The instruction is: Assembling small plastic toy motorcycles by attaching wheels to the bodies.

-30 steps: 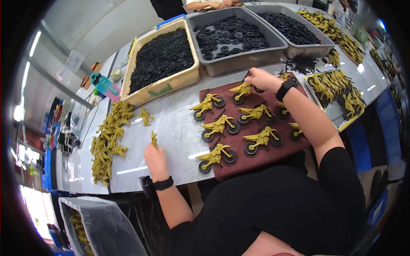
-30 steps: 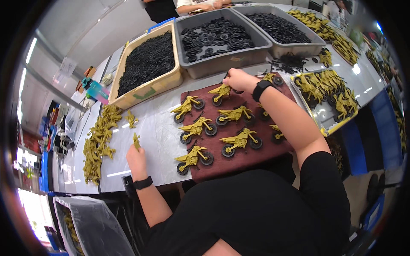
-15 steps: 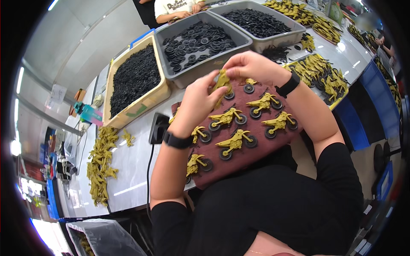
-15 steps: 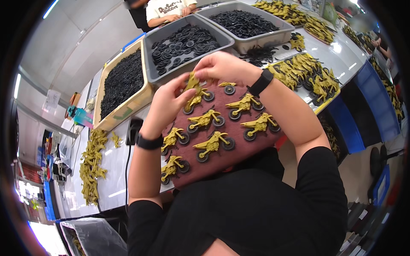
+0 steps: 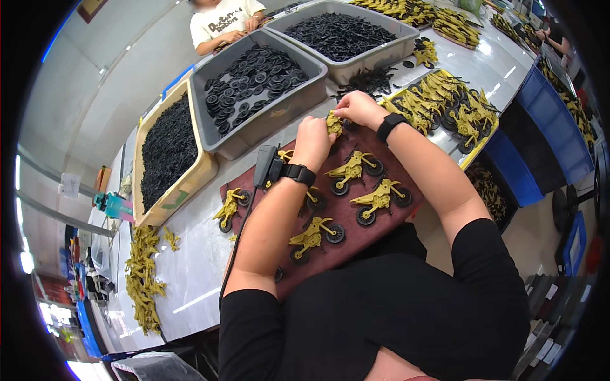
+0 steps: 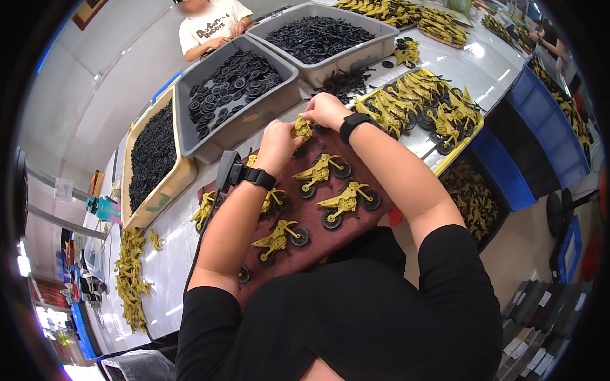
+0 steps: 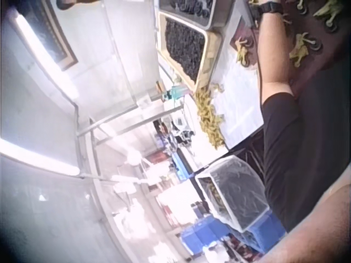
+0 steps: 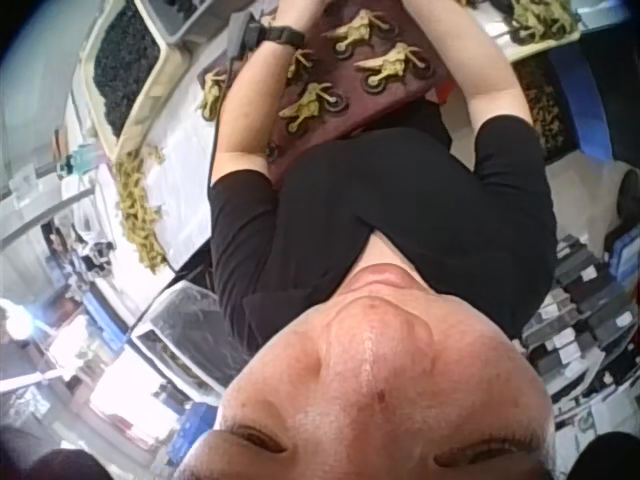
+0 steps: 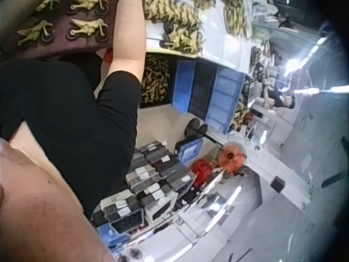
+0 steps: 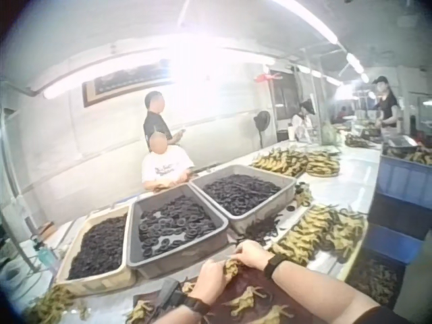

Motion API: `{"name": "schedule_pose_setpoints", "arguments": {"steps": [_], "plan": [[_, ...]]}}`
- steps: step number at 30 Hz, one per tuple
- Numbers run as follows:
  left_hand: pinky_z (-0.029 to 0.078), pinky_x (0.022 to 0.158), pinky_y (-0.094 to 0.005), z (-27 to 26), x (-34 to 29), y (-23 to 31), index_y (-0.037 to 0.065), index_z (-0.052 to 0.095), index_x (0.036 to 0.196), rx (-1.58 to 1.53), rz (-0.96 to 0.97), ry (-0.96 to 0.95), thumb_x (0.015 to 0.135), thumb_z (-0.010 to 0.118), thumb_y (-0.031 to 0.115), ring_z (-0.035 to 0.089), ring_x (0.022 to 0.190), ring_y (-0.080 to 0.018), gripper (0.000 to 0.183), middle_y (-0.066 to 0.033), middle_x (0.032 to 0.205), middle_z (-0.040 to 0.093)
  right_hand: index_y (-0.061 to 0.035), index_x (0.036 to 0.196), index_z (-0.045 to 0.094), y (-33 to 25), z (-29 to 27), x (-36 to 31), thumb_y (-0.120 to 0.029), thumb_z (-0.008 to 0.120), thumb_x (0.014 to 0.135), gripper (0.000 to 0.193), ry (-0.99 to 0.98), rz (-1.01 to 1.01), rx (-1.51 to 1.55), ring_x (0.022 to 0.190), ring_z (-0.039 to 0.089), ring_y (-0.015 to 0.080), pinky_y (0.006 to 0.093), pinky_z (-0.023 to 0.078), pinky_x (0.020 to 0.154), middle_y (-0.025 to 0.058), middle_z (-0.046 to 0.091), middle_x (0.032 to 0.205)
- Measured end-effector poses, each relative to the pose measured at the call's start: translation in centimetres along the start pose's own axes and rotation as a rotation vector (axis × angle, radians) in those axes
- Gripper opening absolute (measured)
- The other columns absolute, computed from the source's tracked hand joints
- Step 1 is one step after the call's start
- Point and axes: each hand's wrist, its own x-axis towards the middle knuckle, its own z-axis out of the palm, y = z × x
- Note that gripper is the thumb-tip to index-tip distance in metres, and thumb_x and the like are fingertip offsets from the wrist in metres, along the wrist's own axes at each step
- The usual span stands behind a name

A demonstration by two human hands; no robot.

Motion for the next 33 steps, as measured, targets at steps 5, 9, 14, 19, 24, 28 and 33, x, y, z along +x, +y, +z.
{"name": "schedule_pose_setpoints", "arguments": {"steps": [5,9,14,19,24,28,33], "plan": [[0.050,0.079,-0.0419,2.0,0.5,-0.7,-0.005,0.067,0.074,0.063,-0.052,-0.027,0.067,0.076,0.012,0.060,0.085,-0.0352,0.020,-0.0210,0.080,0.064,-0.0021,0.084,0.073,-0.3,0.8,0.0,-0.028,0.077,0.074,0.028,0.029,-0.009,-0.110,0.075,0.067,0.0301,0.0377,0.051,0.074,0.0188,0.068,0.078],[0.051,0.079,-0.0419,2.5,0.9,-0.7,-0.004,0.067,0.075,0.075,-0.072,-0.057,0.067,0.076,0.012,0.061,0.086,-0.0356,0.020,-0.0217,0.081,0.063,-0.0022,0.084,0.073,-0.1,1.0,0.1,-0.027,0.077,0.074,0.027,0.027,0.037,-0.097,0.076,0.067,0.0313,0.0386,0.051,0.074,0.0189,0.068,0.078],[0.051,0.080,-0.0419,2.8,0.9,-0.8,-0.004,0.067,0.075,0.096,-0.095,-0.071,0.068,0.075,0.012,0.061,0.086,-0.0352,0.020,-0.0212,0.081,0.064,-0.0022,0.083,0.073,0.3,1.4,0.2,-0.026,0.076,0.074,0.025,0.039,0.018,-0.097,0.077,0.067,0.0315,0.0387,0.050,0.074,0.0185,0.068,0.078],[0.048,0.078,-0.0437,2.8,0.9,-0.8,-0.004,0.066,0.069,0.098,-0.036,-0.032,0.069,0.076,0.022,0.060,0.081,-0.0371,0.028,-0.0226,0.076,0.064,-0.0010,0.079,0.071,0.6,1.4,0.3,-0.026,0.075,0.075,0.025,0.077,-0.030,-0.108,0.070,0.067,0.0283,0.0372,0.051,0.070,0.0156,0.067,0.070],[0.049,0.077,-0.0444,2.6,0.8,-0.6,-0.004,0.066,0.070,0.059,-0.092,-0.067,0.068,0.077,0.024,0.061,0.081,-0.0384,0.030,-0.0235,0.077,0.064,0.0001,0.074,0.070,0.2,0.6,0.6,-0.029,0.074,0.077,0.030,-0.071,0.048,-0.139,0.059,0.064,0.0230,0.0352,0.049,0.063,0.0117,0.064,0.060],[0.051,0.078,-0.0427,2.4,0.8,0.5,-0.003,0.067,0.082,0.057,-0.179,-0.100,0.066,0.078,0.014,0.063,0.086,-0.0360,0.026,-0.0206,0.086,0.066,0.0011,0.072,0.069,0.1,0.4,1.0,-0.032,0.074,0.078,0.034,-0.118,0.080,-0.176,0.059,0.064,0.0246,0.0361,0.049,0.063,0.0128,0.064,0.060],[0.050,0.075,-0.0431,0.2,0.5,-0.4,-0.002,0.067,0.078,-0.035,-0.148,-0.097,0.063,0.075,0.013,0.063,0.077,-0.0369,0.022,-0.0216,0.075,0.064,0.0030,0.073,0.068,-0.1,0.1,0.5,-0.039,0.074,0.078,0.042,-0.080,0.001,-0.173,0.063,0.064,0.0235,0.0379,0.049,0.066,0.0134,0.065,0.063]]}}
